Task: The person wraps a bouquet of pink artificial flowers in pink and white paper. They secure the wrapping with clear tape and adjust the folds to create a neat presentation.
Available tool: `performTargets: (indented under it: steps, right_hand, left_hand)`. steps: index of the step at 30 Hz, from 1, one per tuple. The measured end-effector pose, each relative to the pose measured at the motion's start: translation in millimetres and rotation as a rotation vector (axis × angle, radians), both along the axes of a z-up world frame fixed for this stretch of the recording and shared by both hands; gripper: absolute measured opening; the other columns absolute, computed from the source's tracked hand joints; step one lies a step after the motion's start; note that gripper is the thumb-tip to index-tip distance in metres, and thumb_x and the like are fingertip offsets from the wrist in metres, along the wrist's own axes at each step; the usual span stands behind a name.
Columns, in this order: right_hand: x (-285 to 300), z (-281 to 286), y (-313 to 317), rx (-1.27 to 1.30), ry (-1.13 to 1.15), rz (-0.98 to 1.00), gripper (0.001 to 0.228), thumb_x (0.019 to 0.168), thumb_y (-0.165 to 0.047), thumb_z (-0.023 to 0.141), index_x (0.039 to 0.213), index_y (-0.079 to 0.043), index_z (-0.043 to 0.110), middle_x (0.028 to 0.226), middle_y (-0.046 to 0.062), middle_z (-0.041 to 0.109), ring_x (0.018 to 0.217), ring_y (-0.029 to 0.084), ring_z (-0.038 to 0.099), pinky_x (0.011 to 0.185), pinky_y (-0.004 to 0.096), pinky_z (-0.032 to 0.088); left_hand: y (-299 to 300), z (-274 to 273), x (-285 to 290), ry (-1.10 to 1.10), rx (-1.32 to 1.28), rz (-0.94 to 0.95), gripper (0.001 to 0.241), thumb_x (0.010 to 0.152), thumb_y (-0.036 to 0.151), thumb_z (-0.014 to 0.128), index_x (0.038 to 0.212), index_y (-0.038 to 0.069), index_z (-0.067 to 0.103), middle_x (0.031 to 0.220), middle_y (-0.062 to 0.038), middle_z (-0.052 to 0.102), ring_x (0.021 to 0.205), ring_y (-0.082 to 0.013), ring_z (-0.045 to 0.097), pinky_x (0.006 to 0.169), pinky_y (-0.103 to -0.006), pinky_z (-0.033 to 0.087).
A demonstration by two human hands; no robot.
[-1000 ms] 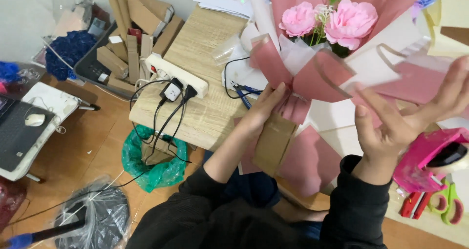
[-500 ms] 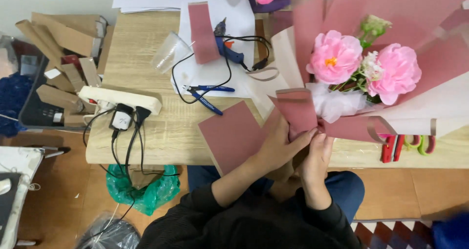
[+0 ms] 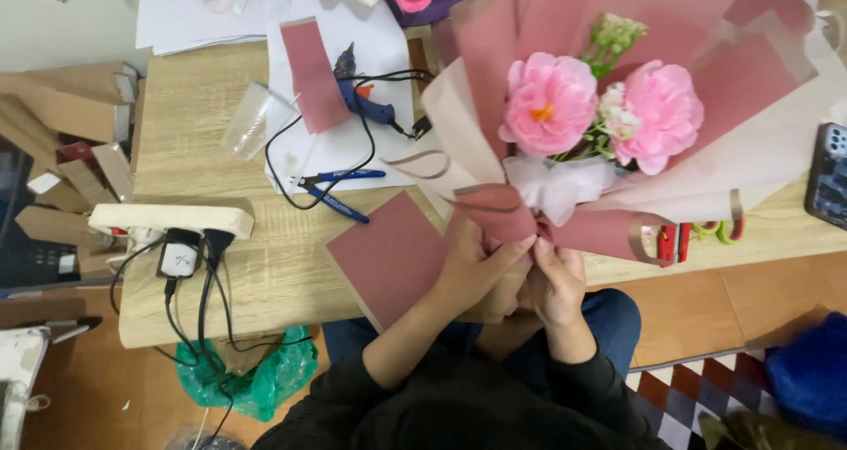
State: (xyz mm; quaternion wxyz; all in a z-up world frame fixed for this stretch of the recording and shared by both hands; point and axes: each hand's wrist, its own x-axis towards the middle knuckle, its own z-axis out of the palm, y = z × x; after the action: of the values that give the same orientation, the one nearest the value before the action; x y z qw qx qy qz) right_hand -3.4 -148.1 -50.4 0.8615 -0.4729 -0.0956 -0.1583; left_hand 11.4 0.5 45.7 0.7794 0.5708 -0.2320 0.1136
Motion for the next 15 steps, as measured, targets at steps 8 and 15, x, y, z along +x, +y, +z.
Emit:
performTargets:
  steps: [8,15]
  right_hand:
    - [-5.9,24.7,11.0,-0.721,0.027,-0.015,0.063,0.109,-0.035,0.028,0.159,0.003,0.020,0.158,0.026,0.036,0.144,0.038,0.036,0.121,0.055,0.025]
    - [1.8,89.8,7.9,-0.769,0.093,0.246,0.094,0.100,-0.067,0.023,0.164,-0.001,0.006,0.168,0.025,0.016,0.153,0.038,0.017,0.121,0.057,0.014]
  left_hand:
    - [3.8,-8.3,-8.0,0.173,0.104,-0.042,0.039,0.082,0.018,0.084,0.111,-0.004,0.068,0.099,-0.018,0.073,0.096,-0.0272,0.071,0.094,-0.0512,0.053]
    - [3.6,12.3,5.1,0.419,0.022,-0.044,0.042,0.073,0.011,0.090,0.107,0.002,0.067,0.094,-0.009,0.073,0.091,-0.0183,0.068,0.094,-0.0451,0.052]
